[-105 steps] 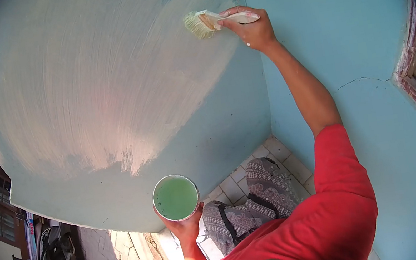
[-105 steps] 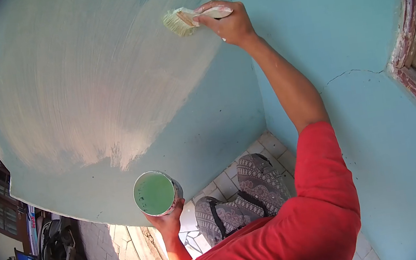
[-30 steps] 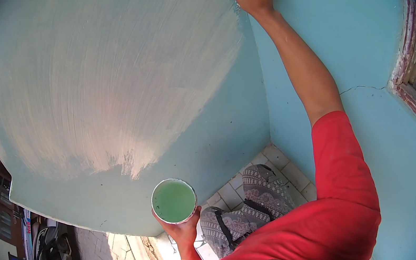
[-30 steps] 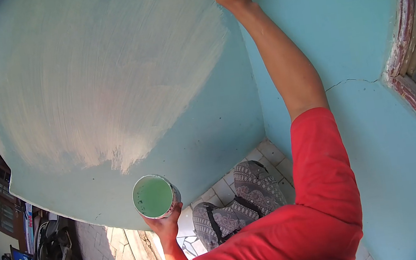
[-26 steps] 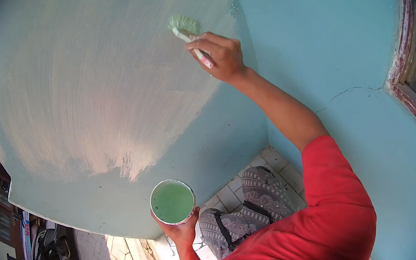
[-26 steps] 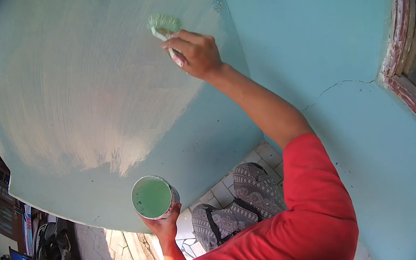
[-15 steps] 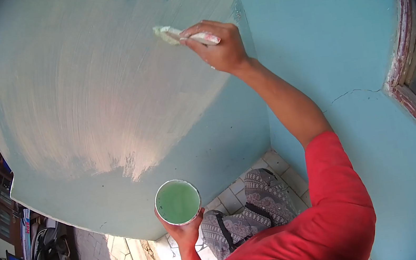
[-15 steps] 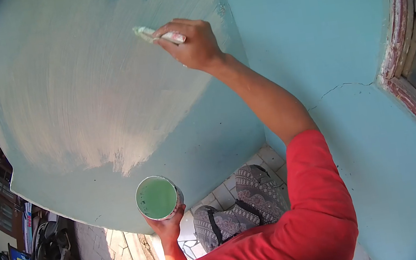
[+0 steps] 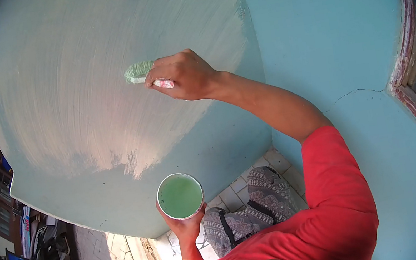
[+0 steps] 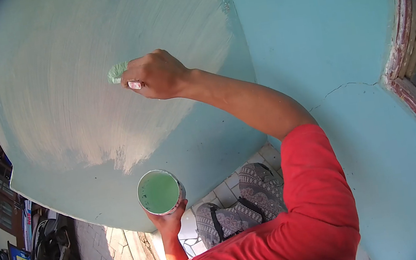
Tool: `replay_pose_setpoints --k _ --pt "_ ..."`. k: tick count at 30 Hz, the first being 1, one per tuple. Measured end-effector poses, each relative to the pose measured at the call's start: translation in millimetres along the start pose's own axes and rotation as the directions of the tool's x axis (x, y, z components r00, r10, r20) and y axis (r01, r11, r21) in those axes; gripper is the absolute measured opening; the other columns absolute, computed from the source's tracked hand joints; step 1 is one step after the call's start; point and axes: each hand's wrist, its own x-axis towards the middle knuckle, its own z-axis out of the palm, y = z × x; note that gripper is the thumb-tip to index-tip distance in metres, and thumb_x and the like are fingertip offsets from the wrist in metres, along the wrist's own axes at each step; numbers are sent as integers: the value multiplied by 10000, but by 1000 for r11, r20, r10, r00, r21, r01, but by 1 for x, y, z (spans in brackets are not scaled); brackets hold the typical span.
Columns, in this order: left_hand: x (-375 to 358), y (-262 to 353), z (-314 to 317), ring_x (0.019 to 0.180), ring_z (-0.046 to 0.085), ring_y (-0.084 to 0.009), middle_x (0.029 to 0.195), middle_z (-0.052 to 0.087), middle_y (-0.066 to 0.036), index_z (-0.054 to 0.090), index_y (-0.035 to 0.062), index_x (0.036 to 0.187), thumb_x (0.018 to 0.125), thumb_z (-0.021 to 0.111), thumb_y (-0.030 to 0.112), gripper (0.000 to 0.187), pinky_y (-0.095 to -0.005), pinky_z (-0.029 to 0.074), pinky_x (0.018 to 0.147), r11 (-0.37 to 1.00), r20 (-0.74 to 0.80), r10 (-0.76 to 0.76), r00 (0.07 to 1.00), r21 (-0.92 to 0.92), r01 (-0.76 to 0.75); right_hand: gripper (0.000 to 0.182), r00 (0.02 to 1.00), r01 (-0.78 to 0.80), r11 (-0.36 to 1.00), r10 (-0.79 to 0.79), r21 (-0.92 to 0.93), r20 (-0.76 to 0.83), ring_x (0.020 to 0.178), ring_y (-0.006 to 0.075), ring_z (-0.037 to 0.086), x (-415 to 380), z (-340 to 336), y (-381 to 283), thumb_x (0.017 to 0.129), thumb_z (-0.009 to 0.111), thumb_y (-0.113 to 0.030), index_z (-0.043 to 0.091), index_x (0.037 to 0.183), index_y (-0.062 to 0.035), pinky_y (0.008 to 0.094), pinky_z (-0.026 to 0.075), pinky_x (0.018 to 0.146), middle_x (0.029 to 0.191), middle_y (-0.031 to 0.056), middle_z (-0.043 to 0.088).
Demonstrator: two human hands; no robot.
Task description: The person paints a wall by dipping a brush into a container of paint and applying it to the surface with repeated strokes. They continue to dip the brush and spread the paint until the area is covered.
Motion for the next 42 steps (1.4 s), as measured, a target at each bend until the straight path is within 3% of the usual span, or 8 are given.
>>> replay_pose_setpoints --k 8,13,23,27,28,29,36,42 --pt "-2 -7 -5 1226 620 -269 1351 593 -143 353 43 1518 590 980 57 1120 -432 505 1060 999 -54 28 998 40 -26 221 864 -448 891 411 -73 -293 771 199 746 94 -149 115 930 826 -246 788 963 -31 347 579 718 924 132 803" --pt "-11 -10 -10 1225 617 -267 1347 591 -141 353 42 1514 585 970 44 1115 -434 499 1067 1000 -81 -2 997 20 3 128 841 -141 766 -242 -627 -485 816 281 761 122 -187 154 946 744 -197 801 953 -83 400 591 720 916 110 798" --pt "-4 -3 -6 1232 615 -262 1354 588 -141 353 40 1519 594 972 41 1114 -427 505 1068 1000 -62 7 998 2 -7 82 997 60 998 -59 -21 53 761 237 765 8 12 -6 869 843 -118 823 947 -132 335 603 653 884 54 795" --pt "-5 4 -7 1233 615 -262 1357 587 -143 356 40 1523 598 976 49 1114 -425 505 1069 997 -53 -28 998 -68 24 78 991 -14 998 23 67 -132 729 225 747 53 -25 29 897 807 -195 826 939 -132 368 600 680 831 58 793" --pt "-5 2 -10 1233 615 -262 1357 587 -143 356 40 1523 598 976 49 1114 -425 505 1069 997 -62 -29 998 -73 24 98 920 -392 919 391 45 32 806 189 777 79 -62 27 900 837 -172 834 986 -124 324 592 709 952 80 820" --pt "-7 -2 -13 1230 616 -262 1357 587 -142 357 41 1521 597 974 46 1112 -425 505 1069 1000 -77 -2 997 -19 0 67 976 -119 992 108 -50 -190 804 183 771 94 -77 73 922 812 -179 829 975 -141 313 584 693 920 25 813" --pt "-21 -6 -23 1224 617 -259 1352 589 -139 361 39 1515 585 963 26 1108 -424 506 1064 1000 -172 -6 985 16 9 188 843 -398 742 64 -539 -534 844 287 768 171 -183 131 952 745 -242 809 951 -65 403 593 760 942 145 802" --pt "-18 -9 -26 1222 616 -252 1349 588 -131 363 45 1516 593 967 32 1104 -419 514 1051 999 -155 -22 988 -28 18 56 957 111 786 -249 -608 -146 780 199 758 119 -68 88 914 793 -160 821 963 -155 322 587 680 894 -13 795"
